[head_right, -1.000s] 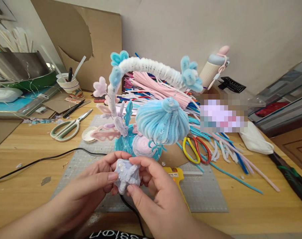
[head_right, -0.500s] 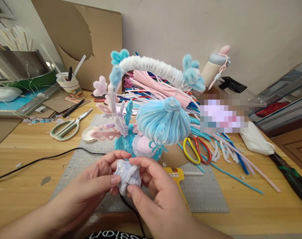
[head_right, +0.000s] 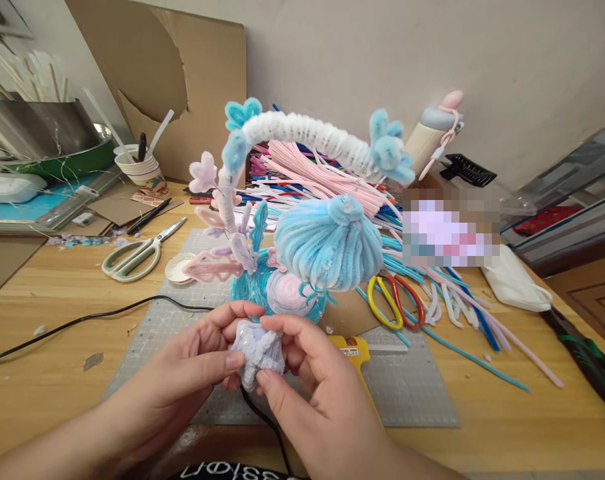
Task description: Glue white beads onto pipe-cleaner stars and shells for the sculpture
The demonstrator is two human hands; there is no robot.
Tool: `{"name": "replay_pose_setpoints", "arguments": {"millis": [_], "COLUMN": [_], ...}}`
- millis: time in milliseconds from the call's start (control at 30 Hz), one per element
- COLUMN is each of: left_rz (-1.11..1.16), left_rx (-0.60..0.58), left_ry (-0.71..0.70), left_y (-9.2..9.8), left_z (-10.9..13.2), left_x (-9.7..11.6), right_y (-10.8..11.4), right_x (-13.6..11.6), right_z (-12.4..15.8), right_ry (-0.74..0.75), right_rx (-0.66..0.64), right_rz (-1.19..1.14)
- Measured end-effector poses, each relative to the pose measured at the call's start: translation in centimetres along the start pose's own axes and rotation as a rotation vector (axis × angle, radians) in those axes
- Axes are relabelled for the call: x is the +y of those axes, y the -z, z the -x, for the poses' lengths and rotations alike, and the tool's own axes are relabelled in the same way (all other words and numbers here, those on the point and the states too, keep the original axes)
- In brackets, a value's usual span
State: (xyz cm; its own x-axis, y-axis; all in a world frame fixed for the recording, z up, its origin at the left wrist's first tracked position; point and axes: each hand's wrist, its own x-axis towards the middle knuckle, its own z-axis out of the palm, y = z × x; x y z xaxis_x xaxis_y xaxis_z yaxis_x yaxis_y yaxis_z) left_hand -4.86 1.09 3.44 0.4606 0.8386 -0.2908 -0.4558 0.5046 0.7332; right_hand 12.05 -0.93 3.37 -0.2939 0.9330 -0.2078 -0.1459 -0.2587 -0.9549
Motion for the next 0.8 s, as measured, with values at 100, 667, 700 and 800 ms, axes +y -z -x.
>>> {"name": "replay_pose_setpoints", "arguments": {"millis": [100,667,700,800], "left_rz": [0.008,-0.039,-0.028,0.012], "left_rx": [0.062,0.552,0.563,0.605], "left_ry": [-0.005,-0.193,-0.210,-0.280], "left_y": [0.0,1.4,1.4,1.4], "left_z": [0.0,-1.7,-1.6,-1.4], "left_x": [0.4,1.0,0.9,1.0], "right_y": [-0.1,1.6,1.6,1.4], "right_x": [-0.4,-1.9,-2.0,-2.4], "right_z": [-0.3,-6.7,-6.9,-7.1], "right_ry": [0.008,0.052,0.046,0.032], "right_rx": [0.010,0.019,0.022,0.041], "right_rz": [-0.054,0.743,0.784,0.933]}}
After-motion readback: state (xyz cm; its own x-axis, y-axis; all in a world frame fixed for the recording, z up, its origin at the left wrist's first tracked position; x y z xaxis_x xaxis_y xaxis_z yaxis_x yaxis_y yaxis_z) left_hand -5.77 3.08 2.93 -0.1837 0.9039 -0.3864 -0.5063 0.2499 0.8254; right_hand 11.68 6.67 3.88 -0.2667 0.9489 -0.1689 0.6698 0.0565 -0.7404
